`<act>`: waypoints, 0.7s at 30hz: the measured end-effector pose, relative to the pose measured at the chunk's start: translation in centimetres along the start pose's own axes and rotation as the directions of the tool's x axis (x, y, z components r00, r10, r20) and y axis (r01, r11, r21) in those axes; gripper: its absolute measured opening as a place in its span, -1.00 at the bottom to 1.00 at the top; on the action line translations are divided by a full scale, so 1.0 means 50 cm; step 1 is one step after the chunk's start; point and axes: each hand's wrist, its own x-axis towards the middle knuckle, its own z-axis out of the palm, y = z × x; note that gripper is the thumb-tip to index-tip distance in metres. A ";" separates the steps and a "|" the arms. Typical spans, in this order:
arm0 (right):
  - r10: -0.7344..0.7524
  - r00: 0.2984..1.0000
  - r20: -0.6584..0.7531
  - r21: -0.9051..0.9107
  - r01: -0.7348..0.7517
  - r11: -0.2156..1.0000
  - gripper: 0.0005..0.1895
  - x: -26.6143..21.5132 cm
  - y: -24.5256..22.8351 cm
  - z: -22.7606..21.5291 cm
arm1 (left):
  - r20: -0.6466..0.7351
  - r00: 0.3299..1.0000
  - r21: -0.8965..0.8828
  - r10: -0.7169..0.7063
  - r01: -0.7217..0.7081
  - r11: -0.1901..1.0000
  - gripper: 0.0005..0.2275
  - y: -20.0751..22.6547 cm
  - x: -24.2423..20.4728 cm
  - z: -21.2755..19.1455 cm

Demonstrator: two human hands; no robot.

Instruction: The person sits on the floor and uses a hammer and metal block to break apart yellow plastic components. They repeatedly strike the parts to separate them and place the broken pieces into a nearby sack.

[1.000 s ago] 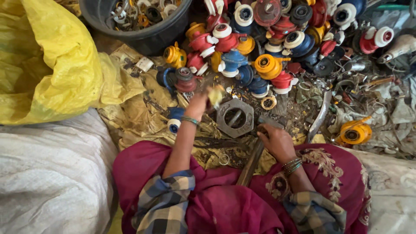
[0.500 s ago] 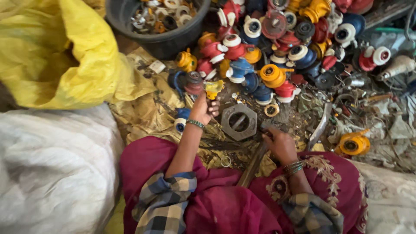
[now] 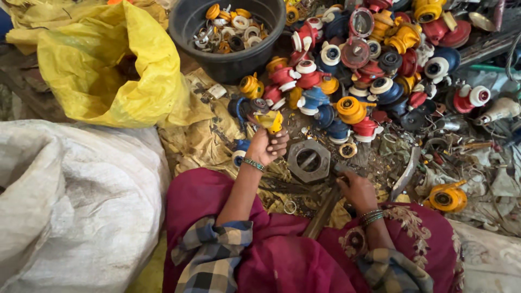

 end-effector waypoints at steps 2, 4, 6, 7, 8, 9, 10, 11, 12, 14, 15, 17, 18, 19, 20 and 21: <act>0.008 1.000 0.010 -0.007 -0.008 1.000 -0.68 0.004 -0.005 -0.001 | 0.012 1.000 0.038 -0.015 0.014 0.999 -0.57 0.003 -0.008 0.015; 0.011 1.000 0.014 -0.022 -0.011 1.000 -0.67 0.004 -0.009 -0.002 | 0.072 0.997 0.059 -0.004 0.000 0.998 -0.58 0.001 -0.015 0.028; 0.010 1.000 0.013 -0.046 -0.009 0.999 -0.65 0.001 -0.011 -0.004 | 0.105 0.994 0.058 -0.007 0.001 0.998 -0.58 -0.002 -0.020 0.038; 0.002 1.000 0.012 -0.049 -0.001 0.999 -0.65 -0.001 -0.011 -0.005 | 0.109 0.994 0.047 -0.014 0.009 0.999 -0.58 -0.004 -0.020 0.042; -0.006 1.000 0.011 -0.051 0.006 0.999 -0.65 -0.002 -0.011 -0.005 | 0.112 0.993 0.036 -0.022 0.018 0.999 -0.57 -0.005 -0.021 0.045; -0.013 1.000 0.011 -0.053 0.013 0.999 -0.65 -0.001 -0.010 -0.007 | 0.129 0.991 0.043 -0.022 0.017 0.999 -0.58 -0.005 -0.021 0.047; -0.023 1.000 0.007 -0.047 0.023 0.999 -0.65 0.000 -0.010 -0.006 | 0.146 0.989 0.050 -0.022 0.015 0.999 -0.58 -0.004 -0.022 0.048; -0.033 0.999 0.003 -0.041 0.033 0.999 -0.65 0.005 -0.009 -0.006 | 0.163 0.986 0.057 -0.022 0.013 0.998 -0.59 -0.003 -0.023 0.048; -0.044 0.999 -0.001 -0.035 0.044 0.998 -0.65 0.009 -0.009 -0.005 | 0.152 0.988 0.064 -0.021 0.012 0.998 -0.60 -0.003 -0.024 0.048; -0.035 0.999 0.005 -0.023 0.035 0.999 -0.65 0.004 -0.006 -0.002 | 0.129 0.992 0.077 -0.017 0.007 0.997 -0.62 -0.005 -0.022 0.046; -0.031 0.999 0.008 -0.017 0.031 0.999 -0.65 0.003 -0.004 0.001 | 0.117 0.993 0.075 -0.023 0.014 0.997 -0.63 -0.007 -0.022 0.046; 0.021 0.999 0.037 -0.057 -0.019 0.998 -0.65 0.004 0.002 0.004 | 0.093 0.995 0.073 -0.028 0.021 0.997 -0.64 -0.006 -0.018 0.051; 0.038 0.998 0.053 -0.078 -0.034 0.996 -0.65 0.009 0.005 0.006 | 0.015 1.000 0.127 0.021 -0.022 0.992 -0.67 -0.005 -0.020 0.056; 0.078 0.994 0.071 -0.126 -0.069 0.990 -0.63 0.009 0.009 0.008 | -0.061 0.995 0.183 0.074 -0.061 0.981 -0.70 -0.007 -0.021 0.063; 0.110 0.990 0.089 -0.176 -0.093 0.980 -0.61 0.015 0.012 0.010 | -0.137 0.981 0.240 0.139 -0.104 0.965 -0.72 -0.004 -0.025 0.073; 0.142 0.984 0.105 -0.226 -0.116 0.967 -0.59 0.017 0.016 0.011 | -0.181 0.971 0.216 0.157 -0.117 0.969 -0.70 0.002 -0.028 0.086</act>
